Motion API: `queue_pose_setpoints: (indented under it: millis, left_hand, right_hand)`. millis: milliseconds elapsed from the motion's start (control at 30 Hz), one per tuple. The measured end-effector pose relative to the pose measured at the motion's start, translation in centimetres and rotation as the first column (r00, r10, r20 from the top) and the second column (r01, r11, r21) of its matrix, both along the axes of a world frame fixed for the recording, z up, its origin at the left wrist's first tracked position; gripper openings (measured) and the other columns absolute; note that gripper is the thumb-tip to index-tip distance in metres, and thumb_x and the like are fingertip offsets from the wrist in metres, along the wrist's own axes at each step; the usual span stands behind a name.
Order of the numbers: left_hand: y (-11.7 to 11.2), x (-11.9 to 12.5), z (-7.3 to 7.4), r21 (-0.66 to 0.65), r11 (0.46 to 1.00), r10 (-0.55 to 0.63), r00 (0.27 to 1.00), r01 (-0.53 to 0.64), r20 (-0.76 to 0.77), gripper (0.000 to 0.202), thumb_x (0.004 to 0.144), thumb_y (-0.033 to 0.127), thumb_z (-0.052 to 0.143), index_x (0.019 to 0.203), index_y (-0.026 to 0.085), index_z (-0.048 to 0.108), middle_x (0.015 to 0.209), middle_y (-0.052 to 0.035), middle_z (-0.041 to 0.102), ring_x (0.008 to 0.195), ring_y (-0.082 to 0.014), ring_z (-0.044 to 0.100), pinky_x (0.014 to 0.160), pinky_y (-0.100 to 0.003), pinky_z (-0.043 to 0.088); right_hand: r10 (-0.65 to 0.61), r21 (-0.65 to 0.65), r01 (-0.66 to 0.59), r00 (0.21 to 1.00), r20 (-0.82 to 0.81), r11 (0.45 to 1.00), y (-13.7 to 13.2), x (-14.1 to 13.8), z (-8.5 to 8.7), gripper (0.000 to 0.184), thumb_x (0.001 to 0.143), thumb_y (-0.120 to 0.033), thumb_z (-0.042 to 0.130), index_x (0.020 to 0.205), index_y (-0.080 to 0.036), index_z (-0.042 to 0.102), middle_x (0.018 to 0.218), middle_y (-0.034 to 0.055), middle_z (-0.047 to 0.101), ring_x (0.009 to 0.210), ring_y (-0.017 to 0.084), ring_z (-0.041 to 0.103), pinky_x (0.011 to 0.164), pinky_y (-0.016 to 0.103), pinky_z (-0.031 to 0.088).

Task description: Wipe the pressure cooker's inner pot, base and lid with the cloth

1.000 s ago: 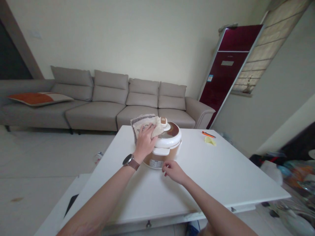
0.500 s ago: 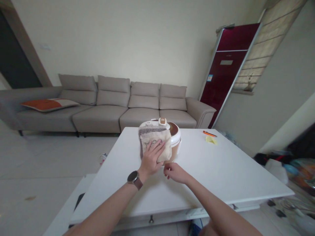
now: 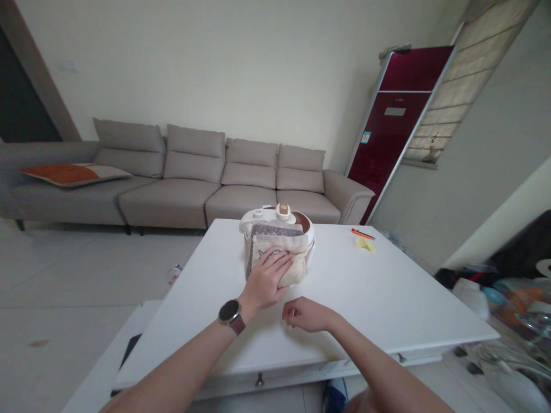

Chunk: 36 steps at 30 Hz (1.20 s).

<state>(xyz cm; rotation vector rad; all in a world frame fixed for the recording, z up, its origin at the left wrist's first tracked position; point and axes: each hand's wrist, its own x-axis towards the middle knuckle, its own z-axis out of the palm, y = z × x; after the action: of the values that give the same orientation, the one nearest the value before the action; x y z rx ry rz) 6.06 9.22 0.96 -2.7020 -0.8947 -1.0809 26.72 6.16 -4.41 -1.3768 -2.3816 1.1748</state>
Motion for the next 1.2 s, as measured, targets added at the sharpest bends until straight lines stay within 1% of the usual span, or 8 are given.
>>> queue_pose_setpoints:
  millis: [300, 433, 533, 633, 733, 933, 1000, 1200]
  left_hand:
    - [1.2, -4.2, -1.9, -0.034, 0.989, 0.146, 0.942, -0.142, 0.302, 0.063, 0.093, 0.028, 0.056, 0.156, 0.021, 0.052, 0.157, -0.0099, 0.056, 0.152, -0.0299, 0.043, 0.129, -0.051, 0.029]
    - [2.7, -4.9, -2.1, -0.339, 0.91, 0.402, 0.703, -0.238, 0.587, 0.053, 0.099, 0.034, 0.05, 0.148, 0.017, 0.059, 0.151, -0.0139, 0.061, 0.144, -0.0302, 0.054, 0.122, -0.048, 0.04]
    - [3.6, -4.4, -1.7, -0.577, 0.802, 0.573, 0.47, -0.155, 0.671, 0.049, 0.101, 0.044, 0.047, 0.131, 0.014, 0.07, 0.132, -0.0152, 0.074, 0.129, -0.0324, 0.066, 0.113, -0.046, 0.049]
    - [4.0, -3.7, -1.4, -0.66, 0.748, 0.636, 0.352, -0.066, 0.686, 0.05, 0.101, 0.048, 0.045, 0.123, 0.012, 0.073, 0.126, -0.0151, 0.076, 0.122, -0.0327, 0.069, 0.109, -0.045, 0.052]
    - [3.9, -3.1, -1.6, -0.633, 0.77, 0.612, 0.368, -0.079, 0.7, 0.051, 0.101, 0.047, 0.046, 0.129, 0.013, 0.07, 0.132, -0.0161, 0.073, 0.129, -0.0322, 0.065, 0.115, -0.045, 0.048]
    - [2.4, -2.2, -2.3, -0.36, 0.926, 0.346, 0.644, -0.116, 0.682, 0.053, 0.1, 0.037, 0.051, 0.15, 0.02, 0.056, 0.157, -0.0114, 0.056, 0.151, -0.0266, 0.045, 0.129, -0.044, 0.029]
    - [2.0, -1.7, -2.2, -0.418, 0.901, 0.401, 0.602, -0.121, 0.69, 0.051, 0.102, 0.039, 0.048, 0.148, 0.02, 0.058, 0.152, -0.0118, 0.061, 0.148, -0.0267, 0.05, 0.127, -0.044, 0.034]
    - [3.1, -1.5, -2.6, -0.686, 0.727, 0.667, 0.279, -0.039, 0.691, 0.053, 0.102, 0.049, 0.042, 0.13, 0.013, 0.068, 0.129, -0.0167, 0.074, 0.124, -0.0304, 0.068, 0.11, -0.045, 0.052]
  right_hand:
    - [0.032, -0.004, -0.032, 0.999, 0.01, 0.999, 0.2, 0.8, 0.2, 0.026, 0.082, -0.014, 0.059, 0.098, -0.016, 0.078, 0.077, 0.0024, 0.075, 0.072, 0.015, 0.067, 0.07, 0.024, 0.048]
    - [0.026, -0.014, -0.026, 1.0, -0.004, 1.0, 0.3, 1.1, 0.3, 0.026, 0.082, -0.014, 0.059, 0.099, -0.016, 0.079, 0.077, 0.0022, 0.075, 0.072, 0.015, 0.066, 0.069, 0.024, 0.048]
    - [0.018, -0.035, -0.018, 1.0, -0.006, 0.999, 0.4, 1.2, 0.2, 0.027, 0.083, -0.014, 0.058, 0.099, -0.016, 0.079, 0.077, 0.0022, 0.075, 0.071, 0.015, 0.067, 0.069, 0.024, 0.047]
    - [0.027, -0.029, -0.027, 1.0, -0.003, 0.999, 0.3, 1.2, 0.3, 0.027, 0.083, -0.014, 0.058, 0.1, -0.017, 0.079, 0.077, 0.0024, 0.075, 0.071, 0.015, 0.067, 0.068, 0.024, 0.047]
    - [0.037, -0.015, -0.037, 0.999, 0.0, 0.999, 0.3, 1.1, 0.4, 0.028, 0.083, -0.014, 0.058, 0.1, -0.017, 0.079, 0.078, 0.0025, 0.075, 0.072, 0.015, 0.067, 0.069, 0.024, 0.048]
    - [0.039, -0.033, -0.039, 0.999, 0.001, 0.999, 0.4, 0.9, 0.2, 0.027, 0.083, -0.015, 0.059, 0.102, -0.017, 0.079, 0.081, 0.003, 0.077, 0.074, 0.016, 0.068, 0.071, 0.025, 0.049]
    - [0.044, -0.038, -0.044, 0.999, 0.008, 0.998, 0.5, 0.8, 0.2, 0.028, 0.083, -0.014, 0.059, 0.103, -0.017, 0.079, 0.081, 0.0029, 0.077, 0.074, 0.016, 0.069, 0.071, 0.025, 0.049]
    - [0.058, -0.014, -0.058, 0.998, 0.024, 0.998, 0.4, 0.5, 0.2, 0.029, 0.083, -0.014, 0.058, 0.103, -0.017, 0.079, 0.082, 0.0034, 0.077, 0.075, 0.016, 0.068, 0.071, 0.025, 0.049]
